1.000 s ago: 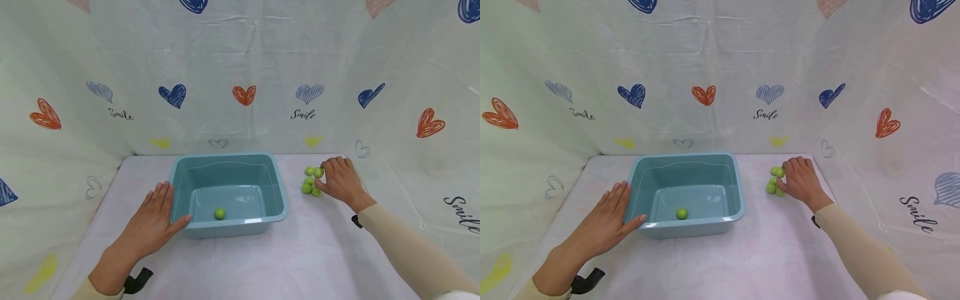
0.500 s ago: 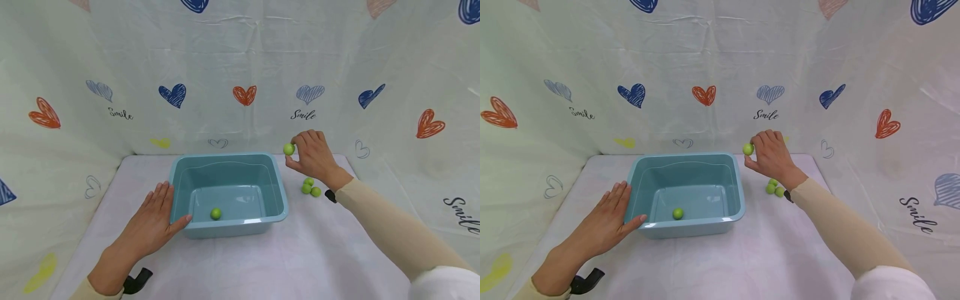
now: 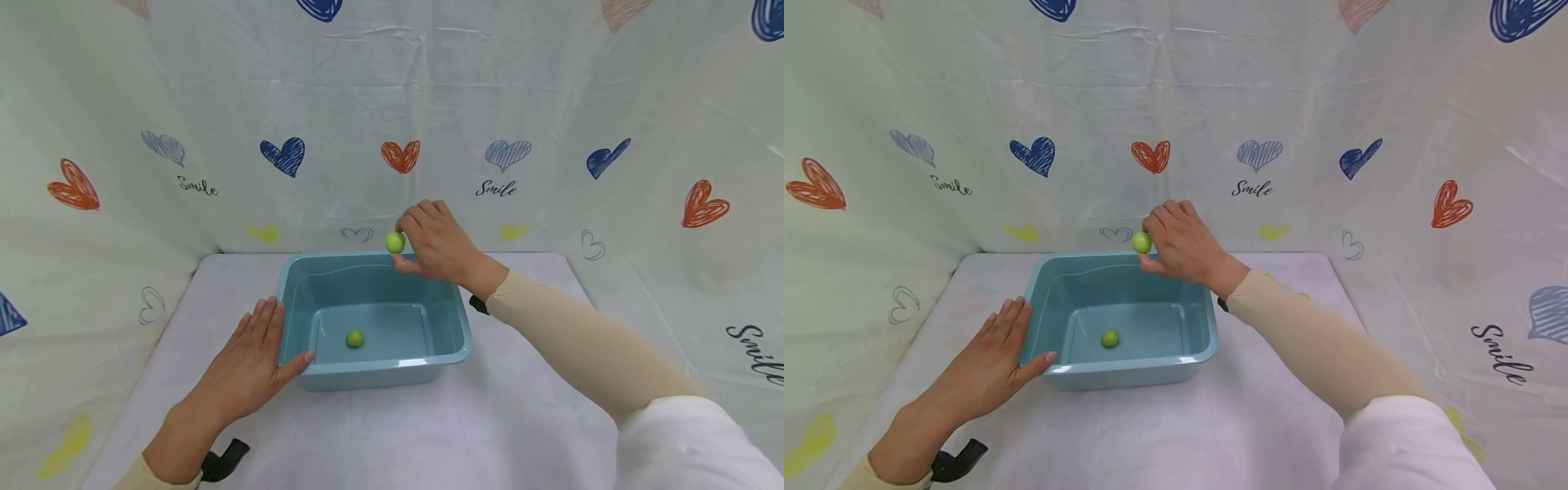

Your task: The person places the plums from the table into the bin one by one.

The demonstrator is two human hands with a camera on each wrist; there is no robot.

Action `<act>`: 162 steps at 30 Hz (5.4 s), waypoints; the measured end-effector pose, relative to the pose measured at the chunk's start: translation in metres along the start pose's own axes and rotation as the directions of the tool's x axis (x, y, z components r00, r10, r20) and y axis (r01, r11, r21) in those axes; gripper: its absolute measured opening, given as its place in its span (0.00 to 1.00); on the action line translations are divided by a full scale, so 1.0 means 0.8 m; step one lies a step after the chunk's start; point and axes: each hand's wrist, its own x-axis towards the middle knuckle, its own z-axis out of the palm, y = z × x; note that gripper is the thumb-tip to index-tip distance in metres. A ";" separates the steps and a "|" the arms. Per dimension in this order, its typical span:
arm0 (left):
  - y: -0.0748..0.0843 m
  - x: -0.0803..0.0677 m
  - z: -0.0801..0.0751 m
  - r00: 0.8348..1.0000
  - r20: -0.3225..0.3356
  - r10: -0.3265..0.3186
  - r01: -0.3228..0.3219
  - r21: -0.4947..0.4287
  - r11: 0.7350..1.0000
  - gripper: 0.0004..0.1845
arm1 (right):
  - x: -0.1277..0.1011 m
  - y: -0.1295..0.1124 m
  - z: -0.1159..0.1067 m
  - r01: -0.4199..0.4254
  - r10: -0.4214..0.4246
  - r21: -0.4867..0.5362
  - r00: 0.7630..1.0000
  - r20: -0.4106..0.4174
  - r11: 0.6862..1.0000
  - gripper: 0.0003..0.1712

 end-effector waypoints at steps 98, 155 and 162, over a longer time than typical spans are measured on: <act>0.001 -0.003 -0.002 1.000 -0.001 0.005 -0.006 -0.038 0.999 0.57 | 0.010 -0.078 0.084 0.216 -0.198 -0.022 0.926 0.323 0.976 0.23; 0.000 -0.002 0.005 1.000 0.003 -0.010 0.010 -0.060 0.998 0.58 | -0.336 0.134 -0.007 -0.481 0.592 -0.351 0.713 0.376 0.803 0.27; 0.001 -0.002 0.004 1.000 0.001 -0.012 0.012 -0.054 0.998 0.58 | -0.377 0.139 0.009 -0.463 0.602 -0.387 0.666 0.441 0.797 0.29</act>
